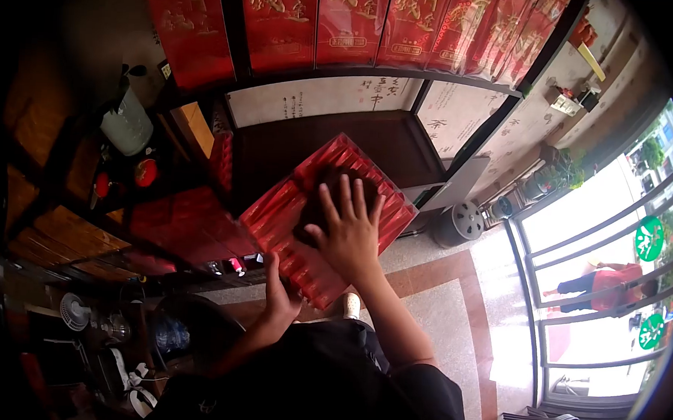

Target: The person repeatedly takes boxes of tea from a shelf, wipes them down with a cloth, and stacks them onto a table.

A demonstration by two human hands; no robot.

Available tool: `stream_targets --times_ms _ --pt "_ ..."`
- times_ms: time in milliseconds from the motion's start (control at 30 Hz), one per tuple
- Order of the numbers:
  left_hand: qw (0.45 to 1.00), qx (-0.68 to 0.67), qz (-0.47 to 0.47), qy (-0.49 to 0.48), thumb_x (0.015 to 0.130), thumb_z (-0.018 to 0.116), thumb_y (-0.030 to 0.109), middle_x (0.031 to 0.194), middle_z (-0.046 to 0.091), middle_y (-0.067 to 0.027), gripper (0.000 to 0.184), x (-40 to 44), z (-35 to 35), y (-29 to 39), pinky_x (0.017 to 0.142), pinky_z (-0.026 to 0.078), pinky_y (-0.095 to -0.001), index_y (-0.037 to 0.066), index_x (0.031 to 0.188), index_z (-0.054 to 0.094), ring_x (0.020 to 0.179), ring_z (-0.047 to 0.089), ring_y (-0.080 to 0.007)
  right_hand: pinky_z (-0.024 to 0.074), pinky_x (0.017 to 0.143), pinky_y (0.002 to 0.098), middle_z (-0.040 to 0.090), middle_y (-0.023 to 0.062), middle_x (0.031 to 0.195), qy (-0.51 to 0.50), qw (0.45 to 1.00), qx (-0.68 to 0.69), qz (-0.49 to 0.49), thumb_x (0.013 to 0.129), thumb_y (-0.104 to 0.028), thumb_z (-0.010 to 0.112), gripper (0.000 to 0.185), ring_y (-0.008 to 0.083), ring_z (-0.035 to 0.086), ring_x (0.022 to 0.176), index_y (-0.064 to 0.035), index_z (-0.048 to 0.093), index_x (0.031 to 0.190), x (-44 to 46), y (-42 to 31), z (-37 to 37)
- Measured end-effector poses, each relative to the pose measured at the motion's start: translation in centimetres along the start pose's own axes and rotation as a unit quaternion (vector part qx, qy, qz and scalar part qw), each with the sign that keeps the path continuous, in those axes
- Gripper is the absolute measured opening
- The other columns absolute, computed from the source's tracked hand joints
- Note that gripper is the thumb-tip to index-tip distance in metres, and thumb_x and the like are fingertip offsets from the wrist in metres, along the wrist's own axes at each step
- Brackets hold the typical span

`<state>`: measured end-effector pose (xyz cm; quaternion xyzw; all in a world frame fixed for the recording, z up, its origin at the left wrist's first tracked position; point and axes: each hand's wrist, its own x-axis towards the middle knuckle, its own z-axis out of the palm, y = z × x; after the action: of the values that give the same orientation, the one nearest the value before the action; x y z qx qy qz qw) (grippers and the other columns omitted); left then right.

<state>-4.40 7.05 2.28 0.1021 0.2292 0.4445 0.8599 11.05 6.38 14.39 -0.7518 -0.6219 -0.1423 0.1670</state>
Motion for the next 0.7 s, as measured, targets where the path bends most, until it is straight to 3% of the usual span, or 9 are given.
stream_targets --times_ms 33,67,100,167,300,400,600,633,700 --pt "0.999 0.024 0.003 -0.032 0.093 0.051 0.058 0.145 0.038 -0.0074 0.072 0.9 -1.5 -0.8 0.109 0.036 -0.0428 0.018 0.148 0.027 0.133 0.04 -0.0244 0.0177 0.113 0.0613 0.033 0.0182 0.152 -0.007 0.995 0.06 -0.078 0.089 -0.05 0.055 0.066 0.0361 0.029 0.142 -0.0163 0.043 0.145 0.3 -1.4 0.5" --pt "0.999 0.027 0.006 -0.033 0.093 0.051 0.058 0.145 0.038 -0.0074 0.072 1.2 -1.1 -0.9 0.109 0.036 -0.0428 0.018 0.148 0.027 0.133 0.04 -0.0244 0.0179 0.114 0.0596 0.033 0.0151 0.153 -0.036 0.986 0.103 -0.129 0.089 -0.049 0.055 0.064 0.0341 0.031 0.142 -0.0184 0.044 0.144 0.0 -3.1 0.6" --pt "0.989 -0.033 0.071 -0.122 0.095 0.041 0.062 0.149 0.033 -0.0075 0.072 1.7 -0.6 -1.3 0.111 0.033 -0.0428 0.019 0.15 0.025 0.136 0.036 -0.0248 0.0189 0.114 0.0588 0.034 0.0138 0.154 -0.052 0.977 0.12 -0.17 0.088 -0.048 0.056 0.063 0.0331 0.032 0.141 -0.0197 0.046 0.143 -1.0 -4.1 1.0" --pt "0.997 0.001 0.033 -0.071 0.095 0.012 0.07 0.157 0.024 -0.0079 0.077 0.0 2.4 1.3 0.116 0.026 -0.0433 0.02 0.154 0.018 0.143 0.027 -0.026 0.0202 0.114 0.0576 0.035 0.0116 0.153 -0.066 0.964 0.144 -0.213 0.086 -0.048 0.059 0.062 0.0316 0.033 0.141 -0.0222 0.049 0.141 -1.5 -4.3 1.2" --pt "0.996 0.084 -0.026 0.025 0.089 0.046 0.069 0.142 0.044 -0.0124 0.085 0.2 1.7 3.1 0.107 0.04 -0.0464 0.008 0.146 0.031 0.13 0.045 -0.0287 0.0152 0.114 0.0607 0.035 0.0134 0.153 -0.013 0.994 0.076 -0.083 0.085 -0.044 0.061 0.06 0.0338 0.034 0.14 -0.0228 0.049 0.141 0.8 1.9 1.0" --pt "0.991 0.136 -0.008 0.013 0.086 0.045 0.074 0.143 0.043 -0.0138 0.09 0.5 2.1 3.5 0.105 0.042 -0.0502 0.007 0.146 0.032 0.128 0.046 -0.0312 0.0134 0.113 0.0633 0.037 0.0192 0.15 0.059 0.996 -0.025 0.063 0.091 -0.047 0.054 0.06 0.0351 0.033 0.14 -0.0144 0.048 0.141 4.1 5.8 3.2" --pt "0.993 0.092 -0.043 0.051 0.088 0.037 0.076 0.147 0.036 -0.0135 0.092 2.4 -1.3 2.0 0.108 0.038 -0.0471 0.008 0.149 0.026 0.134 0.04 -0.0297 0.0248 0.114 0.0515 0.035 0.0176 0.151 -0.034 0.962 0.172 -0.211 0.086 -0.044 0.06 0.062 0.034 0.036 0.139 -0.0127 0.05 0.139 3.6 -2.4 1.9" --pt "0.986 0.147 0.028 0.079 0.089 0.033 0.076 0.149 0.035 -0.0119 0.09 0.6 3.2 2.5 0.109 0.037 -0.0453 0.01 0.15 0.026 0.135 0.038 -0.0291 0.0257 0.114 0.0504 0.036 0.0166 0.152 -0.046 0.952 0.182 -0.24 0.085 -0.043 0.061 0.059 0.0324 0.037 0.139 -0.0158 0.052 0.137 2.2 -3.4 1.8" --pt "0.988 0.14 0.022 0.055 0.089 0.035 0.075 0.149 0.035 -0.0113 0.089 0.8 3.3 2.8 0.108 0.037 -0.0449 0.011 0.15 0.027 0.135 0.038 -0.0288 0.0254 0.114 0.0499 0.036 0.0157 0.152 -0.065 0.947 0.192 -0.249 0.085 -0.042 0.062 0.058 0.032 0.037 0.139 -0.0167 0.052 0.137 1.1 -2.1 1.3"
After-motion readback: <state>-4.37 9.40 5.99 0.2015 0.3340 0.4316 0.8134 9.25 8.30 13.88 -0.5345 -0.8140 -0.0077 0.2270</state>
